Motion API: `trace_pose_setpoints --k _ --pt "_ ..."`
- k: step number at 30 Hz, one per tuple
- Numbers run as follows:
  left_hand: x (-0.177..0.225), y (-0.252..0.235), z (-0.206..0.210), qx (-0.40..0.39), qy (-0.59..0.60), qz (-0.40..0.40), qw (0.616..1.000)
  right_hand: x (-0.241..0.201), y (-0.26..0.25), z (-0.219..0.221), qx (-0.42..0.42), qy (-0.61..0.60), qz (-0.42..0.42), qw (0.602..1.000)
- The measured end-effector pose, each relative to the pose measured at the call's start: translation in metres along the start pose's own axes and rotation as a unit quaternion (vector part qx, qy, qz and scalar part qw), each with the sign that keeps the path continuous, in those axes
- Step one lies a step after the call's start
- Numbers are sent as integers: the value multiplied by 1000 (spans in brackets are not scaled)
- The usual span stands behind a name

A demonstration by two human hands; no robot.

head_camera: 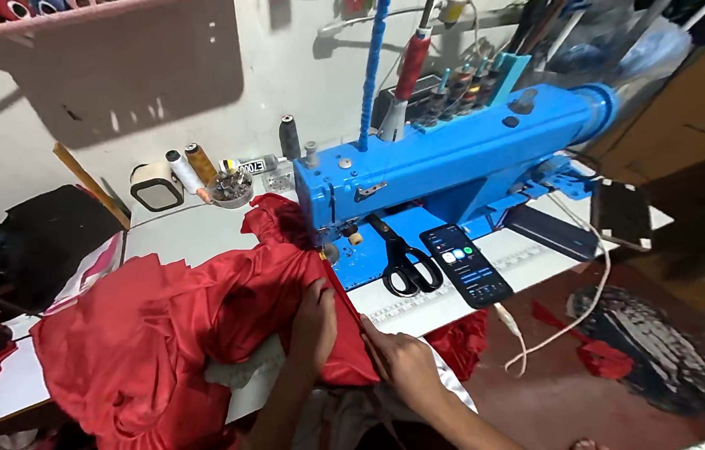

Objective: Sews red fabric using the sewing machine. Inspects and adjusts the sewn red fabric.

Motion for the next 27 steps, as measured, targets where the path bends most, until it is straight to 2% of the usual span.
trace_pose_setpoints --k 4,9,20,27 --pt "-11 10 2 53 -35 54 997 3 5 -1 9 -13 -8 1000" --pt "-17 9 -1 64 -37 96 993 -1 12 3 10 -27 -37 999" --pt "-16 9 2 59 -78 108 989 0 12 4 -4 -26 -42 999" --pt "-16 8 4 21 -96 105 990 0 13 3 4 -32 -52 998"
Point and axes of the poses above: each hand's wrist, its own y-axis away from the middle knuckle, its own z-axis out of the palm, x = y × z, the point moved 3 cm from there along -y, towards the middle knuckle, and after that the axes turned 7 degrees about -y, right-handed, at the moved point
